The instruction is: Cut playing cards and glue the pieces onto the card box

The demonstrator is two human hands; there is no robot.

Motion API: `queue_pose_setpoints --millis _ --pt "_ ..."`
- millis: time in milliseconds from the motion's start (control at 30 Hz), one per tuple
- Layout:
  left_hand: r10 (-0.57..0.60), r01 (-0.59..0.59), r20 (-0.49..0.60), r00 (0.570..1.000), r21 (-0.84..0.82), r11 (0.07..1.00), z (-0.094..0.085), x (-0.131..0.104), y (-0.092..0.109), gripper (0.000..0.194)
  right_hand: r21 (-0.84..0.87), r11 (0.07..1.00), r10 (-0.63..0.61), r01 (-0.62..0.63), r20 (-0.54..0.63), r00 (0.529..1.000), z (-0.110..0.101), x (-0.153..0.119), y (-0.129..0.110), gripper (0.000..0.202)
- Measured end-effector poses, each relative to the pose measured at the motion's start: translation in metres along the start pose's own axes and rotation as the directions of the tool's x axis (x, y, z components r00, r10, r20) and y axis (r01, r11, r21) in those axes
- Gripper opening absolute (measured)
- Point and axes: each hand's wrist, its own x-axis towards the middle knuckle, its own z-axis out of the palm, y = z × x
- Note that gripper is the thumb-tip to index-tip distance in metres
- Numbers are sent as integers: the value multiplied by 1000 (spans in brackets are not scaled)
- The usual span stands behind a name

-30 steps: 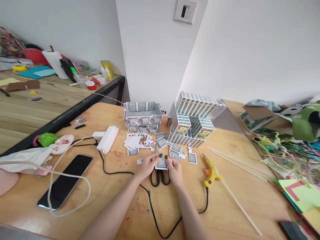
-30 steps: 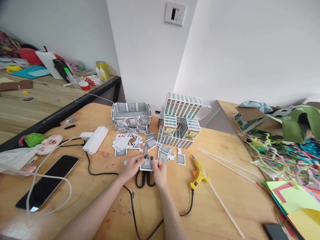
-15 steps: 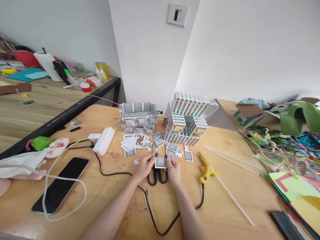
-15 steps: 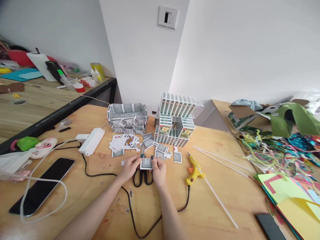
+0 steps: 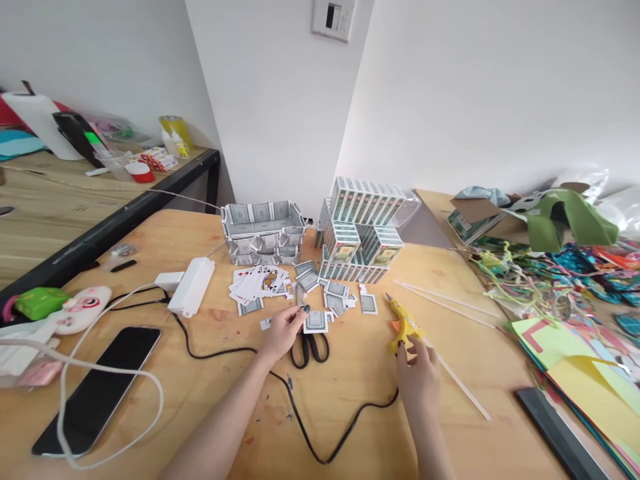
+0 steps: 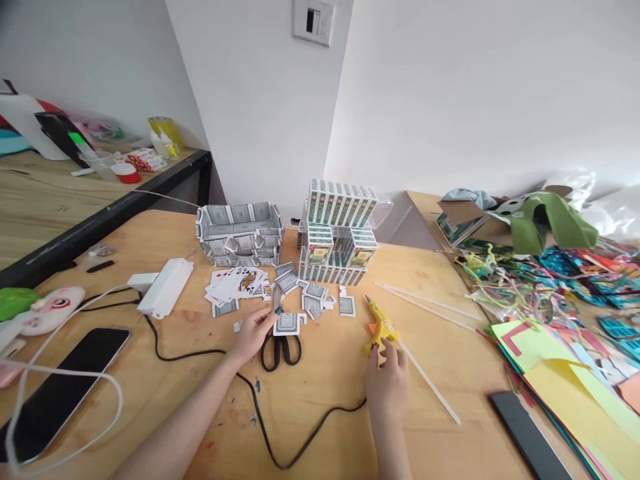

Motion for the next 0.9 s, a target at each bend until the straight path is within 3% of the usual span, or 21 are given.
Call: queue_pose_setpoints --millis 200,300,433,767,900 --pt "-6 6 6 1000 3 1000 0 -1 1 37 -164 979 -125 120 -23 992 6 -19 26 45" --pt "-5 5 8 1000 19 1000 -1 -1 3 38 -127 974 -199 189 -77 977 9 -18 27 44" --pt "-10 9 19 1000 54 998 -1 -1 2 39 -112 932 -351 345 -43 935 12 -15 27 37" --pt "5 -7 33 999 65 998 0 -1 -1 38 -115 916 -385 384 12 923 12 -13 23 38" --pt "0 -1 22 1000 45 999 0 -1 0 38 -40 947 -319 319 4 948 9 -14 16 35"
